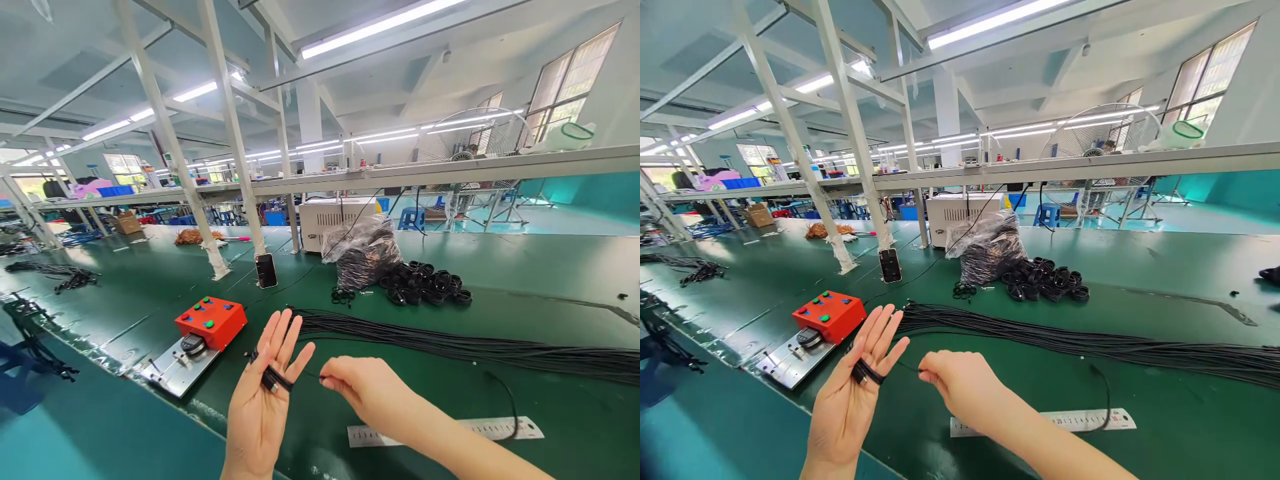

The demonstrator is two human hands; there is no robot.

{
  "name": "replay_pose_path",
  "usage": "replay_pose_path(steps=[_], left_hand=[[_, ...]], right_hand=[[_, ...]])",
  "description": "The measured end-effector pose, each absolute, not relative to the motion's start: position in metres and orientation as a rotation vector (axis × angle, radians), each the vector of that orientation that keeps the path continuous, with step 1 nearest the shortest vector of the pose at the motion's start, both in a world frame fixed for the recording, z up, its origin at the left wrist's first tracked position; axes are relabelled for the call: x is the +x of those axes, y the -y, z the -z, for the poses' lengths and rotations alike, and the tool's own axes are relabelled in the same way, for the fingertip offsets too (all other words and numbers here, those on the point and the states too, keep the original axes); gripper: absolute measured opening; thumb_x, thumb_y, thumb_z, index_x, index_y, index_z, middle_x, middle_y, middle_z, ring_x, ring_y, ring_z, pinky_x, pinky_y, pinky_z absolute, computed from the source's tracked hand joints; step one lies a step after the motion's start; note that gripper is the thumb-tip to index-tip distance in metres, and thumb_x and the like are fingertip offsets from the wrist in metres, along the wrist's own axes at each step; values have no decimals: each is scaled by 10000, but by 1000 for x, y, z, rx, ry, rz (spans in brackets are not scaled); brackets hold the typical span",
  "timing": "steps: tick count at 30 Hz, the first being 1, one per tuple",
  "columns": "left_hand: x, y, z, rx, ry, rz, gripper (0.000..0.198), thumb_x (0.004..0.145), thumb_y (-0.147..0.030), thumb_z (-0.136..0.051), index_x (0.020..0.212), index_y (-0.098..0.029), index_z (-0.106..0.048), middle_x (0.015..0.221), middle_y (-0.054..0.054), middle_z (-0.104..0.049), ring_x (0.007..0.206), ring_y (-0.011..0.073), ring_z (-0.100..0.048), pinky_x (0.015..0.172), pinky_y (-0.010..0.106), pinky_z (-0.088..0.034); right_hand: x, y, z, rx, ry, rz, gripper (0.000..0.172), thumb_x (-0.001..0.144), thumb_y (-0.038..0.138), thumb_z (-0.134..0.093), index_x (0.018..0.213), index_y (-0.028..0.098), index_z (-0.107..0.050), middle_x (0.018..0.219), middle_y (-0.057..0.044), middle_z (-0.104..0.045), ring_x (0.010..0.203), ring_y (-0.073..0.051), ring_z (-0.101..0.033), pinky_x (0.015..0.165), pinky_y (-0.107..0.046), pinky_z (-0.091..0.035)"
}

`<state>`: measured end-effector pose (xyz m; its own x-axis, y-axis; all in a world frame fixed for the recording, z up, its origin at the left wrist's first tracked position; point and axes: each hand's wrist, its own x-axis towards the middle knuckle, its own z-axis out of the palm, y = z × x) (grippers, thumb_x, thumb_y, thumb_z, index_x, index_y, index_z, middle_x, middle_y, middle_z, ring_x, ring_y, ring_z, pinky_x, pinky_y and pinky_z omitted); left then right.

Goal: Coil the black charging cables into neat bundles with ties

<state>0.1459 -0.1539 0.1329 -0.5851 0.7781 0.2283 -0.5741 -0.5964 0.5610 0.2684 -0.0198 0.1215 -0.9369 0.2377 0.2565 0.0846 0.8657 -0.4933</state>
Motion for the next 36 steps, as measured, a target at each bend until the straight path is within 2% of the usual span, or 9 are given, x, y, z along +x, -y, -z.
replay_pose_path(steps=[6, 9, 12, 15, 19, 24, 27, 30, 36], left_hand=[[157, 139, -113, 376, -913, -2198, 362, 910, -162, -487, 1249, -203, -606, 1460, 89, -477, 1381, 257, -359, 1114, 425, -360], [164, 140, -101, 383, -1028, -1916, 297, 879, -198, -574, 1160, -210, -668, 1408, 87, -541, 1359, 281, -397, 1090, 410, -386], [171, 144, -92, 412, -1090, -1563, 226, 840, -266, -654, 1035, -175, -722, 1155, 110, -714, 1228, 319, -548, 1027, 460, -447], [178, 147, -89, 446, -1007, -1379, 261, 870, -344, -606, 969, -140, -734, 1102, 128, -730, 1145, 327, -612, 947, 475, -513], [186, 146, -93, 476, -807, -1234, 441, 943, -413, -429, 1142, -107, -676, 1286, 196, -622, 1154, 343, -606, 833, 427, -575], [181, 149, -109, 548, -631, -1283, 400, 981, -277, -350, 1049, -183, -733, 1184, 128, -700, 978, 273, -708, 764, 359, -599], [170, 146, -118, 577, -614, -1508, 404, 983, -207, -322, 1173, -273, -673, 1314, 58, -619, 1118, 274, -637, 819, 360, -589], [160, 136, -119, 553, -631, -1708, 448, 991, -214, -253, 1294, -285, -575, 1444, 27, -487, 1322, 277, -441, 940, 376, -533], [158, 118, -107, 405, -752, -1891, 403, 975, -268, -344, 1318, -246, -553, 1487, 36, -441, 1394, 277, -328, 1113, 447, -369]], right_hand=[[295, 42, -136, -132, 2959, -174, 146, 939, 178, -462, 842, 206, -567, 824, -6, -681, 658, -167, -629, 502, -257, -267], [300, 39, -135, -53, 2898, -31, 123, 945, 207, -486, 852, 204, -566, 832, -7, -659, 708, -169, -599, 529, -274, -261], [303, 27, -137, 13, 2840, 71, 176, 942, 315, -532, 818, 194, -565, 776, -5, -616, 695, -160, -538, 550, -278, -264], [303, 10, -143, 144, 2838, 146, 191, 934, 259, -553, 761, 180, -565, 758, -5, -585, 708, -146, -495, 591, -270, -291], [301, -16, -148, 96, 2823, -61, 247, 919, 371, -577, 768, 185, -634, 763, -11, -591, 737, -143, -495, 634, -257, -331], [301, -26, -141, -146, 2719, -655, 259, 938, 404, -527, 913, 224, -712, 827, -12, -660, 808, -145, -578, 722, -236, -411], [304, -14, -130, -300, 2658, -894, 292, 995, 335, -395, 1106, 253, -652, 980, -22, -698, 891, -164, -625, 760, -250, -441], [309, 4, -114, -470, 2713, -933, 296, 997, 273, -359, 1227, 268, -545, 1035, -33, -710, 884, -186, -665, 683, -244, -448], [315, 27, -89, -867, 3007, -371, 205, 917, 112, -449, 1075, 212, -533, 854, -24, -725, 634, -227, -696, 439, -265, -256]])
